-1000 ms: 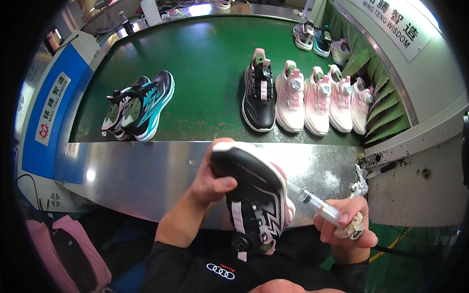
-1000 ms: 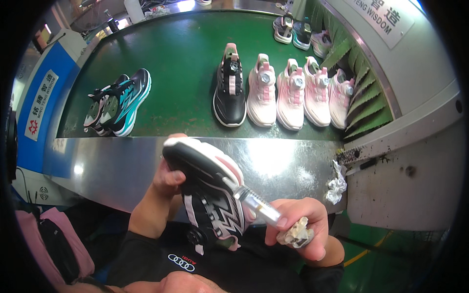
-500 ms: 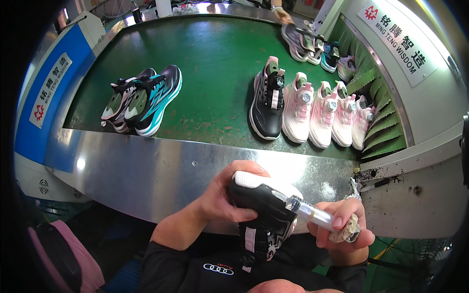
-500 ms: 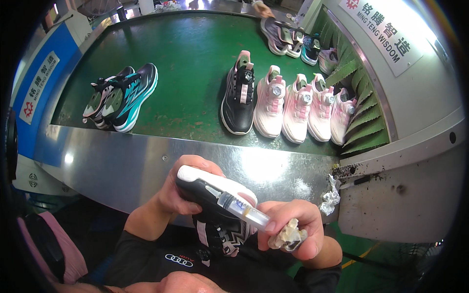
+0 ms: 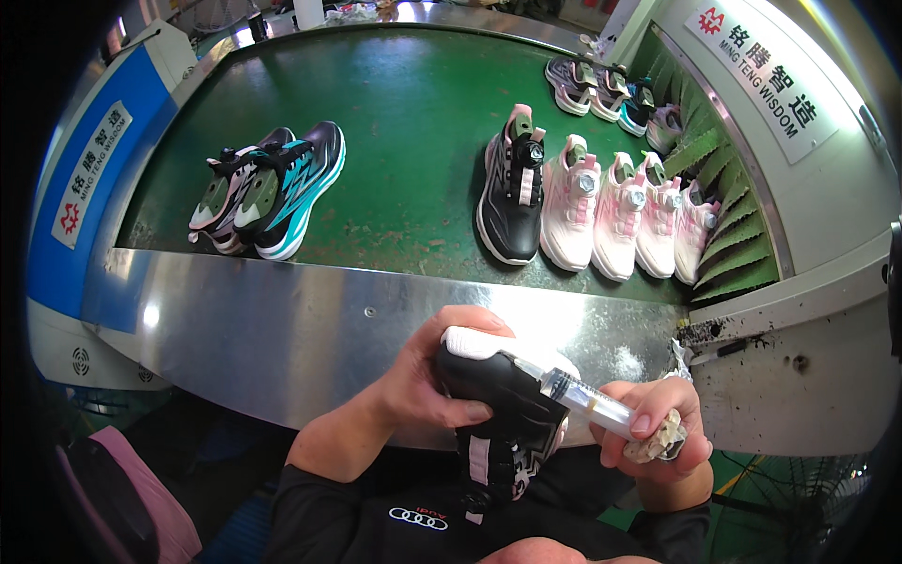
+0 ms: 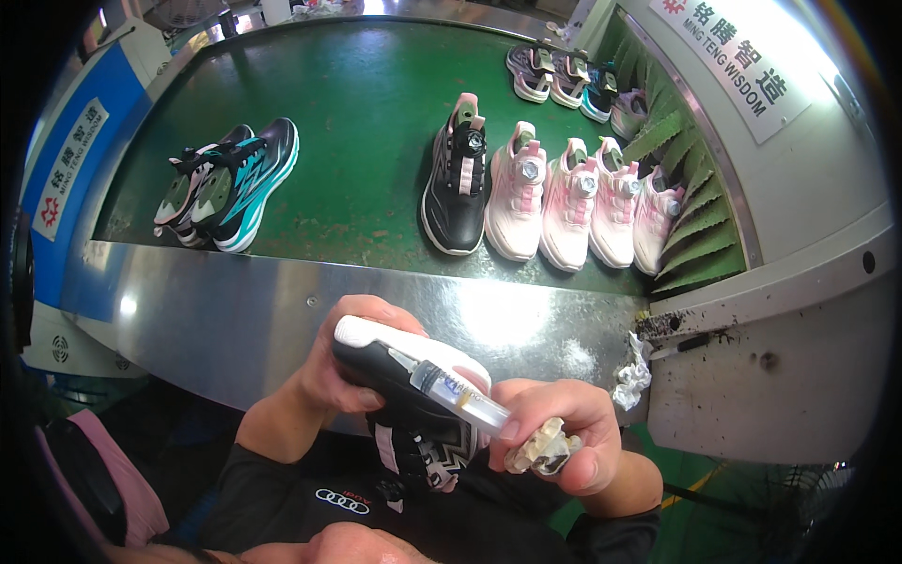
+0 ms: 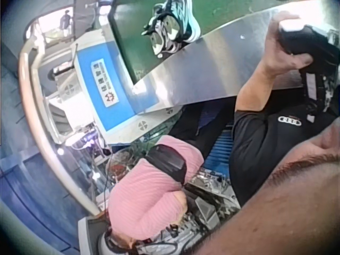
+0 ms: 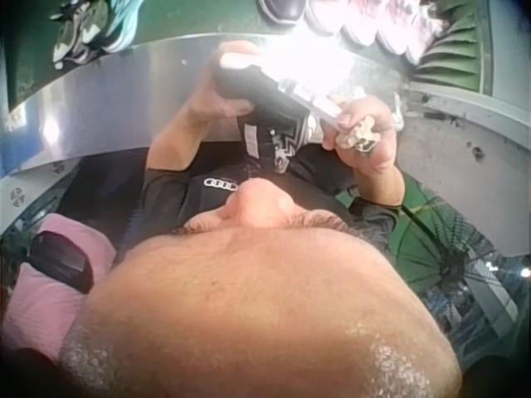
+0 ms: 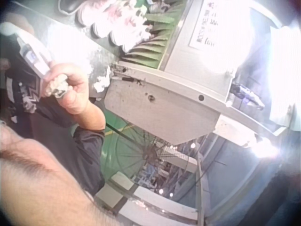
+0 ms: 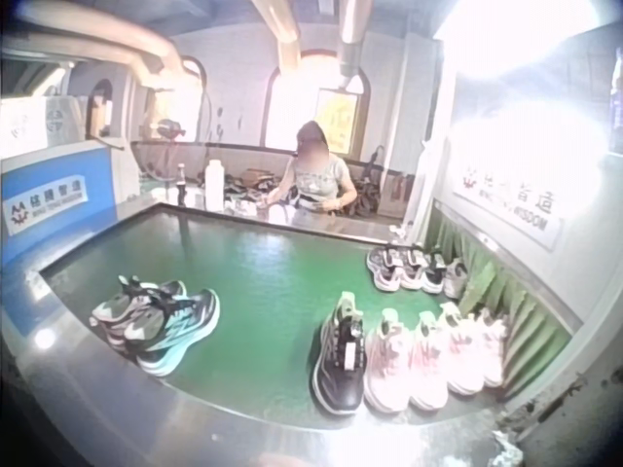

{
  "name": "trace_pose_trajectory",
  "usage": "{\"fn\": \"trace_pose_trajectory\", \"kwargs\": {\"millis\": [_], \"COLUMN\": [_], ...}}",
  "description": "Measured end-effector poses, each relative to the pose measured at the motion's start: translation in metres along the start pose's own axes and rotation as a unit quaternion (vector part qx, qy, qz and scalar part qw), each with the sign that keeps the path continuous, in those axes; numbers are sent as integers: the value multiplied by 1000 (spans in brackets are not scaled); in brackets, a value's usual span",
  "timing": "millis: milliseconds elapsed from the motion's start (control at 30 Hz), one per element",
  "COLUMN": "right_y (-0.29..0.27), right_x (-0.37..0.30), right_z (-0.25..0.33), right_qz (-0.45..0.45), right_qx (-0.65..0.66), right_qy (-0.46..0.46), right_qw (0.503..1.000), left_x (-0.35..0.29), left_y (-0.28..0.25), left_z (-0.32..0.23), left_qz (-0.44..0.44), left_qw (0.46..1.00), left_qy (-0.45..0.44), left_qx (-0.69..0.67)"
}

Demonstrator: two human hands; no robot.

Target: The person applies adhesive along the seams of shoes using a syringe, refills the syringe with liquid from a bottle, and wipes the syringe with a paper towel.

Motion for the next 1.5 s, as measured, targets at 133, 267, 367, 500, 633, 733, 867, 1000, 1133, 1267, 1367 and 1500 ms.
{"fn": "trace_pose_trajectory", "kwargs": {"millis": [133, 267, 367, 500, 633, 733, 867, 1000, 1133, 1267, 1367, 1500], "right_y": [-5, -8, -10, -15, -18, -21, -29, -33, -34, -35, -34, -33], "right_x": [-6, -9, -17, -24, -32, -42, -55, -66, -76, -85, -94, -107], "right_z": [-5, -7, -11, -18, -24, -32, -45, -58, -64, -66, -67, -66], "right_qz": [-24, -37, -43, -59, -89, -106, -98, -75, -81, -75, -73, -73], "right_qx": [83, 81, 77, 79, 30, 35, 62, 80, 77, 69, 59, 56], "right_qy": [39, -1, 9, 22, 29, 43, 32, 0, 9, 33, 51, 63], "right_qw": [995, 996, 996, 995, 995, 993, 993, 994, 994, 994, 994, 994], "left_x": [0, 2, 0, 2, 0, 1, 4, 6, 12, 11, 9, 5], "left_y": [-3, -4, -7, -16, -20, -24, -32, -33, -29, -33, -39, -47], "left_z": [0, -1, -2, 0, 5, 5, 12, 19, 20, 21, 25, 27], "left_qz": [-7, -40, -66, -28, -113, -136, -145, -150, -147, -167, -190, -213], "left_qw": [1000, 999, 997, 999, 987, 983, 978, 973, 961, 956, 953, 948], "left_qy": [-8, -29, -31, -39, -82, -99, -120, -158, -169, -167, -159, -152], "left_qx": [9, -7, -9, -7, -84, -73, -88, -75, -163, -176, -176, -183]}}
Point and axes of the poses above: each hand's wrist, its own x-axis towards the middle knuckle, its own y-axis out of the palm, z = x × y, the point moved 5 cm from there along x, towards the middle knuckle, and after that the axes turned 6 degrees about -x, right-handed, at the moved point
